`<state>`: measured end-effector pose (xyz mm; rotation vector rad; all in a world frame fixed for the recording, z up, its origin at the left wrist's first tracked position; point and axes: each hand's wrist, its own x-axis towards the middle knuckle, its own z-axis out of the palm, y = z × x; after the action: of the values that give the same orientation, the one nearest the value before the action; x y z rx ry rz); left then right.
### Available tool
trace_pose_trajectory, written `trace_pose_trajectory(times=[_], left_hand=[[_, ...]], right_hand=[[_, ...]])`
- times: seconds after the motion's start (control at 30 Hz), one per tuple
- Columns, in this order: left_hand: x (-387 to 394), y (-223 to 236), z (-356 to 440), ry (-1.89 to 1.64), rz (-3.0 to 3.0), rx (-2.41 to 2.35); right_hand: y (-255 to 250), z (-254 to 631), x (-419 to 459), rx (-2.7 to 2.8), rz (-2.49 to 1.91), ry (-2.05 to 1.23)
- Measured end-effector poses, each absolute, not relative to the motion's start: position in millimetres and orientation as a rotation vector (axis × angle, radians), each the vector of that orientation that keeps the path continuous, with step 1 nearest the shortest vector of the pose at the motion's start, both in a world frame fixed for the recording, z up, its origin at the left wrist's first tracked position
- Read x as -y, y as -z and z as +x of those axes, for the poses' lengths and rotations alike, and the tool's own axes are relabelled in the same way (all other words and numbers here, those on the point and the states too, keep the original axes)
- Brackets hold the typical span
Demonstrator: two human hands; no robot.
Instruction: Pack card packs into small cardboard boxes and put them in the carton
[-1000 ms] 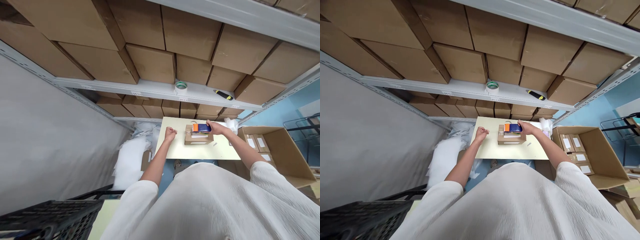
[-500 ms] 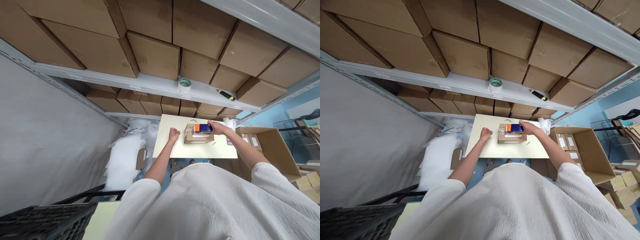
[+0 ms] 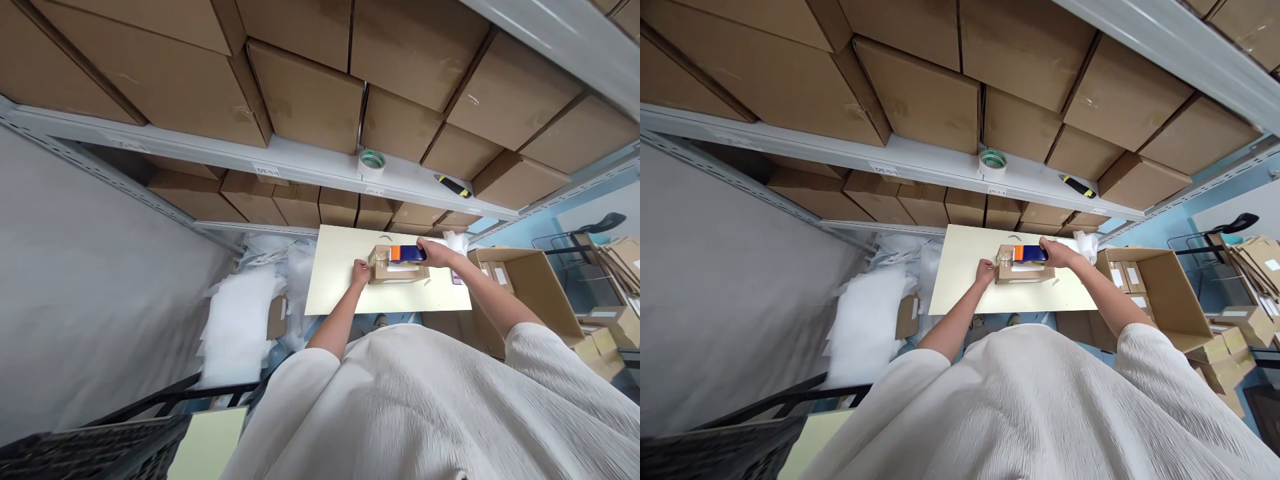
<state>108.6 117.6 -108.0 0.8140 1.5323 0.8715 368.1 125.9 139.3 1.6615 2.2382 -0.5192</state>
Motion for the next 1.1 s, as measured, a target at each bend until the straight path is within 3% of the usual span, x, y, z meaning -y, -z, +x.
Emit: trace_pose_trajectory(times=[0.3, 0.53, 0.83, 1.1], left_hand=[[-105.4, 88.5, 108.7, -1.098, 0.993, -1.373], [-99.9, 89.2, 105.0, -0.95, 1.047, -1.373], [-108.8, 53.9, 100.0, -0.933, 1.678, -1.218], [-115.0, 33.2, 96.4, -0.612, 2.014, -1.135]], right_hand=[[-138.7, 365.2, -124.9, -2.228, 1.666, 0.484], [-141.1, 362.2, -123.3, -2.241, 1.682, 0.512], [-134.2, 369.4, -123.7, -2.3, 1.665, 0.539], [-128.2, 371.6, -124.2, -2.274, 1.642, 0.594]])
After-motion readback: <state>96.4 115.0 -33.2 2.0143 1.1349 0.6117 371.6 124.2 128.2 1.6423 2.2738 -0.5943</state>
